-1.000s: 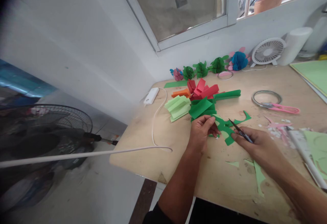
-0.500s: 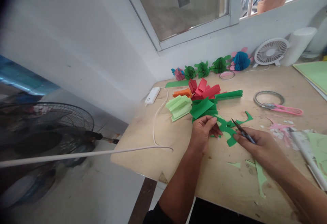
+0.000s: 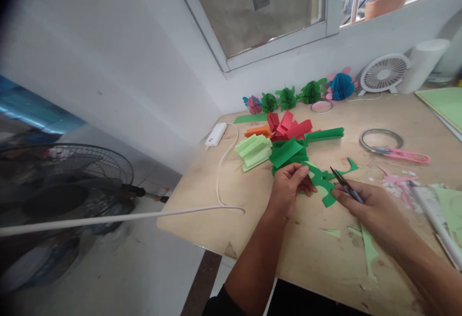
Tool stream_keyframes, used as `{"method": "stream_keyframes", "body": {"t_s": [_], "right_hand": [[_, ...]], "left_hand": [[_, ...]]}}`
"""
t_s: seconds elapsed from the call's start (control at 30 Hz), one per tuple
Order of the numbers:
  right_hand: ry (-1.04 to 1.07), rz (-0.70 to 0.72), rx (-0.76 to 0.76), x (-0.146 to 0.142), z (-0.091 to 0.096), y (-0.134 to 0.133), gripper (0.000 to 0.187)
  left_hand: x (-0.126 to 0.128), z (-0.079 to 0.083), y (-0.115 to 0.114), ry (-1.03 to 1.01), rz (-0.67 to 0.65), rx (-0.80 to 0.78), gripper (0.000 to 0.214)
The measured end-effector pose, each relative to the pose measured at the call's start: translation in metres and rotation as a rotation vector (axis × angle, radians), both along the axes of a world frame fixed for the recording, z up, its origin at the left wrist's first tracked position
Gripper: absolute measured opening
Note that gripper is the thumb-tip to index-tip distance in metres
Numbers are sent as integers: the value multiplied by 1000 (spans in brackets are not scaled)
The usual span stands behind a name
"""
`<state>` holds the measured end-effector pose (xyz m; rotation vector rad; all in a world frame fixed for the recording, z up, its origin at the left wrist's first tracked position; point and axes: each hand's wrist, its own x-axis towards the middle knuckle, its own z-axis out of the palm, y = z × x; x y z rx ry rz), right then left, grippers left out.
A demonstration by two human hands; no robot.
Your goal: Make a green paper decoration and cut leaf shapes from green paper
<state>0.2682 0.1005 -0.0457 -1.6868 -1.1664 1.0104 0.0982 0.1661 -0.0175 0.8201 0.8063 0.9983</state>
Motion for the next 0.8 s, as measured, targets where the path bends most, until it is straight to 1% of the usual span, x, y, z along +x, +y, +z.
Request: {"method": "stream_keyframes", "body": {"t_s": [0.1,0.17,0.27,0.43,0.6,0.8], "right_hand": [[6,-2,0,-2,3,0,36],[2,-11,2,-4,6,0,35],[-11,-41,7,-6,10,0,37],[-4,-58,-1,-6,10,-2,39],[24,-61,-29,-6,7,-3,39],[-27,-63,-35,-7,12,-1,37]], "left_hand": [[0,0,-1,3,-37,10,39],[0,-1,-1,2,-76,19,40],[-1,-3,-1,-8,-145,23,43],[-6,-4,-1,10,-254,43,42],[-9,-2,-3,38,-288,55,39],[-8,-3,-2,77,-273,64,39]]}}
